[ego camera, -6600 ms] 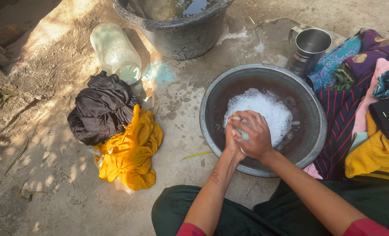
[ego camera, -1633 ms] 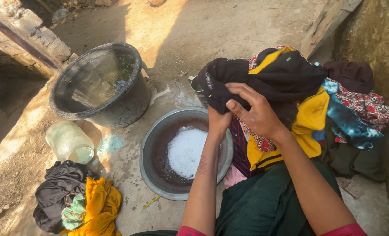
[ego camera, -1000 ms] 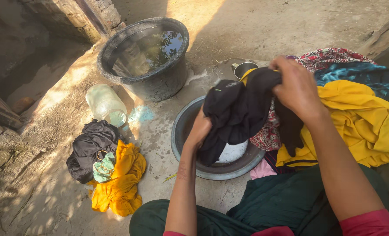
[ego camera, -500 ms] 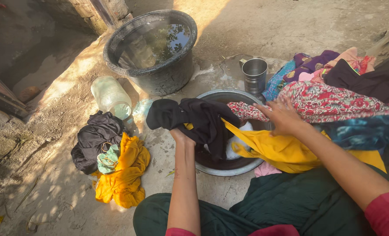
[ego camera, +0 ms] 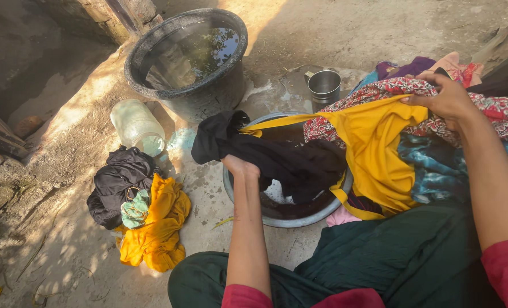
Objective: The person sits on the ground and hand-washes clothes in a large basin of soapy water. They scrub and squeeze garments one at a time, place washed items on the ground, and pour water from a metal mug into the basin to rinse.
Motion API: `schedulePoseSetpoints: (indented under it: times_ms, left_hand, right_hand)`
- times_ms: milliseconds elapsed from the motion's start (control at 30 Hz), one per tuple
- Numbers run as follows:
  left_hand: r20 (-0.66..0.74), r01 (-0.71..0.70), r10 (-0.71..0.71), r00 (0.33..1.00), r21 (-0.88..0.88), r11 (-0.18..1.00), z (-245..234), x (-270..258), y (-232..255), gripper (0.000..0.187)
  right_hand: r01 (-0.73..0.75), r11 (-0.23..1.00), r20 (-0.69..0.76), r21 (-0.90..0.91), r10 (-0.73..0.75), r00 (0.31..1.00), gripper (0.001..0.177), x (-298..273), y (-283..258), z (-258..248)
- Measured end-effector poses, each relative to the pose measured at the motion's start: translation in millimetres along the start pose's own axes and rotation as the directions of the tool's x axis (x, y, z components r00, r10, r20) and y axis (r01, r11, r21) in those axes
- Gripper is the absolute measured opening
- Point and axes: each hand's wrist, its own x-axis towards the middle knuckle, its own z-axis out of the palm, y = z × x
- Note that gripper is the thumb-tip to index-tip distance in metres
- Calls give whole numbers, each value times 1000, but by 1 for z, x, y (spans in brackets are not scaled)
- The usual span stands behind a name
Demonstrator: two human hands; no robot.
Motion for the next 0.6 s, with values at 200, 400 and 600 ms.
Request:
schedulePoseSetpoints:
  times_ms: [200, 400, 600]
  left_hand:
    - [24, -63, 174, 985, 972, 228, -10, -12, -15, 59]
    - [73, -128, -112, 991, 752, -646, -5, -60, -43, 84]
    - [-115, -252, -458, 881, 705, -663, -10, -93, -102, 95]
  right_hand:
    - [16, 954, -432, 298, 120, 894, 45, 1, 58, -13]
    - [23, 747, -557, -664, -515, 651, 57, -20, 18, -5]
    - [437, 571, 241, -695, -388, 890, 54, -54, -26, 87]
